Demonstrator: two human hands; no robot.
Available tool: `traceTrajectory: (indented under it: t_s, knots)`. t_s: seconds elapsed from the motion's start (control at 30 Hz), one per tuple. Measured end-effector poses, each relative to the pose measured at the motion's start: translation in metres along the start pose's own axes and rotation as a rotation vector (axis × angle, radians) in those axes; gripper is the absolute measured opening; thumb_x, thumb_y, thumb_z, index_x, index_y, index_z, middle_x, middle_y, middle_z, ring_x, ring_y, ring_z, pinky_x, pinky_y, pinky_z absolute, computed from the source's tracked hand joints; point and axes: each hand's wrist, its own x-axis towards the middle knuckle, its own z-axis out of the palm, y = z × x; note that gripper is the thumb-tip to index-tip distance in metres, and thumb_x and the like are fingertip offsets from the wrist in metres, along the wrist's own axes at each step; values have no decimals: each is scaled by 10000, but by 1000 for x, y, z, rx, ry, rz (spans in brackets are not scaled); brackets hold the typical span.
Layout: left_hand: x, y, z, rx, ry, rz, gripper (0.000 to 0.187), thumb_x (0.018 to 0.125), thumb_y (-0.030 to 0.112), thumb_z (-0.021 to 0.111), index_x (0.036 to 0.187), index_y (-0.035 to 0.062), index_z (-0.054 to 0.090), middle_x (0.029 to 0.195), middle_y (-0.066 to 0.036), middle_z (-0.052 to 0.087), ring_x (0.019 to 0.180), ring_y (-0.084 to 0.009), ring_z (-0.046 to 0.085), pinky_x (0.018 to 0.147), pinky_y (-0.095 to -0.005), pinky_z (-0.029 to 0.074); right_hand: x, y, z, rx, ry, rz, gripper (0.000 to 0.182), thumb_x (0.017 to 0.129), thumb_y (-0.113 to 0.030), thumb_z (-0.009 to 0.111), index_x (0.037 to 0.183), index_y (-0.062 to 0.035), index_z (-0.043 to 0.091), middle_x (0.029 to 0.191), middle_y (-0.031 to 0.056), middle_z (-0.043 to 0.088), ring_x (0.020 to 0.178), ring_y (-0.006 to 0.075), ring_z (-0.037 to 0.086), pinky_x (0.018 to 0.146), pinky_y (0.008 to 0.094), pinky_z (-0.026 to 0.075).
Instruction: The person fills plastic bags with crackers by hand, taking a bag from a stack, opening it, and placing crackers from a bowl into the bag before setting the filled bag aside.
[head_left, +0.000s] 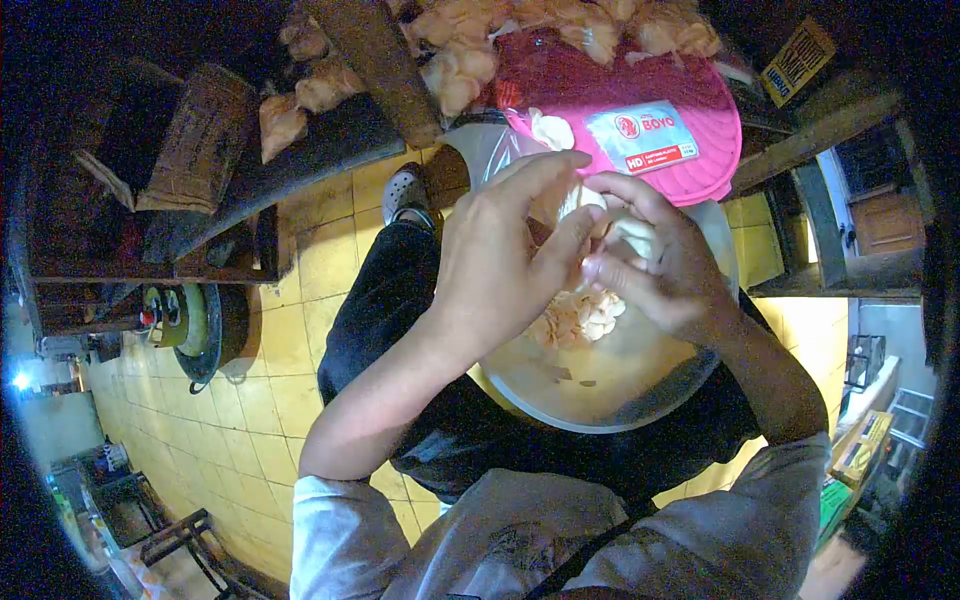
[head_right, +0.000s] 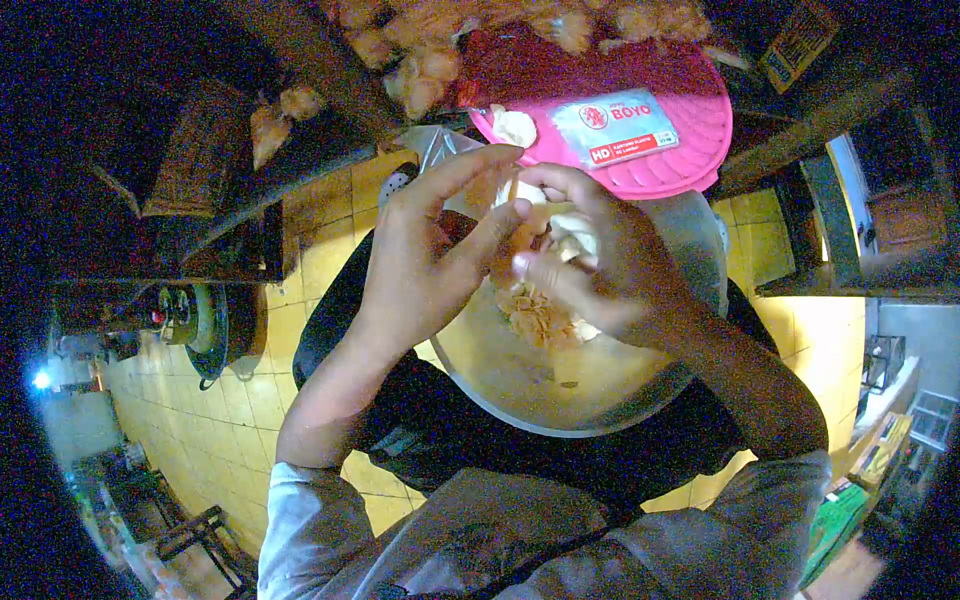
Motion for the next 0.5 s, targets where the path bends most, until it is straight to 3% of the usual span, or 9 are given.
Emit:
traceTrajectory:
  t_s: [0.1,0.23,0.3,0.4,0.5]
  knots:
    - [0,-4,0,-6,50,45,331,863,17,640,1192,4,611,1059,-104,679,836,-118,666,652,-251,545,-2,-6,10,163,-17,205,572,819,-96,692,1311,-67,401,1175,161,589,1064,274,617,811,371,547]
    - [-1,-2,1,49,26,54,288,873,14,619,1160,-5,626,1031,-107,687,856,-121,660,667,-257,547,-3,0,10,51,-85,150,583,812,-54,651,1313,-67,354,1177,176,576,1102,313,602,813,397,546]
    - [-2,1,1,-40,26,-3,254,829,82,599,1059,-1,667,962,-212,689,891,-355,680,802,-411,528,-4,3,9,44,-118,115,567,809,-34,632,1301,-57,352,1175,184,572,1108,322,598,822,405,546]
    - [-2,0,2,-60,24,6,239,834,86,586,1039,-1,674,923,-214,690,881,-360,680,792,-413,528,-4,1,7,-28,-100,58,510,809,-14,601,1264,-38,372,1155,186,577,1087,314,611,839,405,536]
    - [-3,-5,10,-177,11,-66,257,830,97,606,1063,5,663,949,-218,684,878,-363,679,786,-415,528,-1,2,2,-5,-110,149,468,805,-5,593,1228,-21,390,1128,176,565,1063,294,610,895,388,511]
